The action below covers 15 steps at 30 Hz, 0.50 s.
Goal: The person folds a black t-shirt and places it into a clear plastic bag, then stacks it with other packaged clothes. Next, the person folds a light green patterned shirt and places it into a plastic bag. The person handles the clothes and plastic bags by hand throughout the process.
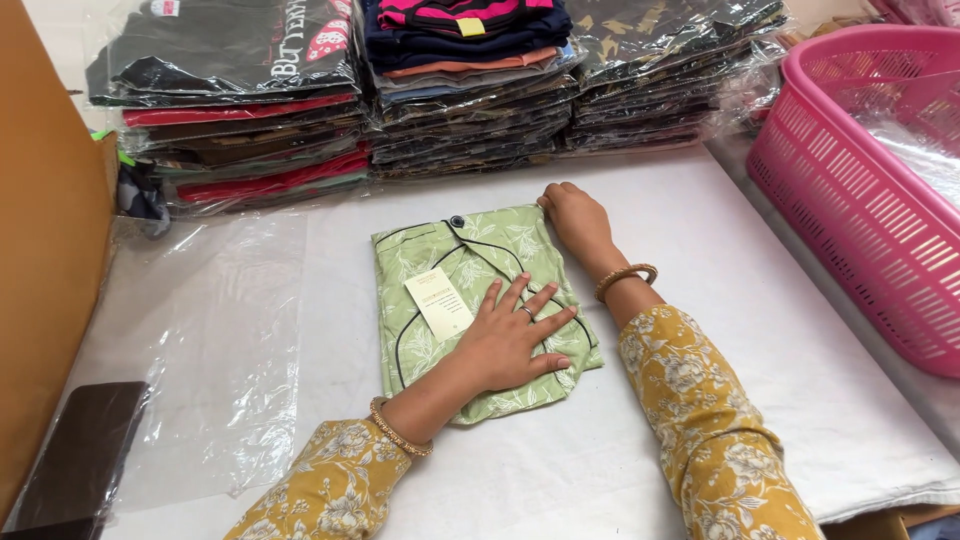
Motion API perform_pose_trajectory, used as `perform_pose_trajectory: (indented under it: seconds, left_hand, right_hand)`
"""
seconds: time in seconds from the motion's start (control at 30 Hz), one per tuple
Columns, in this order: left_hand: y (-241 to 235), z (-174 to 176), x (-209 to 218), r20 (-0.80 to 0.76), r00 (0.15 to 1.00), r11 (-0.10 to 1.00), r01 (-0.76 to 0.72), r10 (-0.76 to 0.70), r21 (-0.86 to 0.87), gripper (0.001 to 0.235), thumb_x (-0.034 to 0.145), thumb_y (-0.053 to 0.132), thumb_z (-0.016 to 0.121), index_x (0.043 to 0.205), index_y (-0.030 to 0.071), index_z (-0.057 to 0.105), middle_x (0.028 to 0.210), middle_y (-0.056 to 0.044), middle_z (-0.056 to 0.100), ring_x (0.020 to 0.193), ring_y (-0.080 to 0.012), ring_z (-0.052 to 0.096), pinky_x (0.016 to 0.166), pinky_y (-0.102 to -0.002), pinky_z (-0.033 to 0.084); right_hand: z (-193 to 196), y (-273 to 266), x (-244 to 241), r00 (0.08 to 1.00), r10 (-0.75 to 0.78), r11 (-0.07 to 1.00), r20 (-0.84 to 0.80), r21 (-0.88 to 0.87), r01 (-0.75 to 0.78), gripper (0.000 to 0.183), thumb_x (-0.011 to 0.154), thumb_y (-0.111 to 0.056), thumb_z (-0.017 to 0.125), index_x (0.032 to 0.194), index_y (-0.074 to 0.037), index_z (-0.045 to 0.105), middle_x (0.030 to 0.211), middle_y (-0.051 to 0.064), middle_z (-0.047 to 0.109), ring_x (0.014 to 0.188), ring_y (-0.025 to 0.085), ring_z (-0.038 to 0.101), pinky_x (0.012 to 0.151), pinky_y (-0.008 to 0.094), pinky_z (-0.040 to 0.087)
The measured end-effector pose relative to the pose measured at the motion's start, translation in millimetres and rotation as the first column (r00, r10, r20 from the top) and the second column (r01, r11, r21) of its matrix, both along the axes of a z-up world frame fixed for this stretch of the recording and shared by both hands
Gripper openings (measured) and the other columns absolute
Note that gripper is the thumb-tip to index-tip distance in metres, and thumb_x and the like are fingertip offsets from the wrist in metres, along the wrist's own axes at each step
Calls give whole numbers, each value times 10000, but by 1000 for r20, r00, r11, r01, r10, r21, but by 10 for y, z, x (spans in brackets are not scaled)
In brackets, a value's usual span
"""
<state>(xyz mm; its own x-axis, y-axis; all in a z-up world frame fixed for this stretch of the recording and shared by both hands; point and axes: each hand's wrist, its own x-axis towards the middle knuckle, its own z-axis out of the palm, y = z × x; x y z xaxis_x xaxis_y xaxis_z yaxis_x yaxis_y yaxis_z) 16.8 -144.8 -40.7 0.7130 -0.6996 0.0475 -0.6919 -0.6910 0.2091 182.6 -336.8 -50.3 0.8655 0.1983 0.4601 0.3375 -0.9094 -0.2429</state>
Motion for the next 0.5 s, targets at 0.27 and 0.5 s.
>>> perform_pose_trajectory:
  seconds: [0.27,0.5]
  left_hand:
    - [245,-26,392,-11,991,983,-133,133,-129,640,1024,583,314,1519,203,454,1636,-100,356,1542,-342,242,1261,-530,121]
    - [1195,24,801,-169,813,805,-579,558,-129,653,1021,581,270,1595,273,312,1684,-54,195,1540,-322,111,1223,-546,79]
  right_hand:
    - [108,368,-175,986,161,984,38,68,-164,365,1086,-330,490,1343,-94,599,1310,166,634,1263,379,556,1041,489,448]
    - [-134,623,-354,922,46,979,-384,-167,-118,655,1027,-570,253,1614,-279,258,1688,69,196,1565,296,98,1196,633,92]
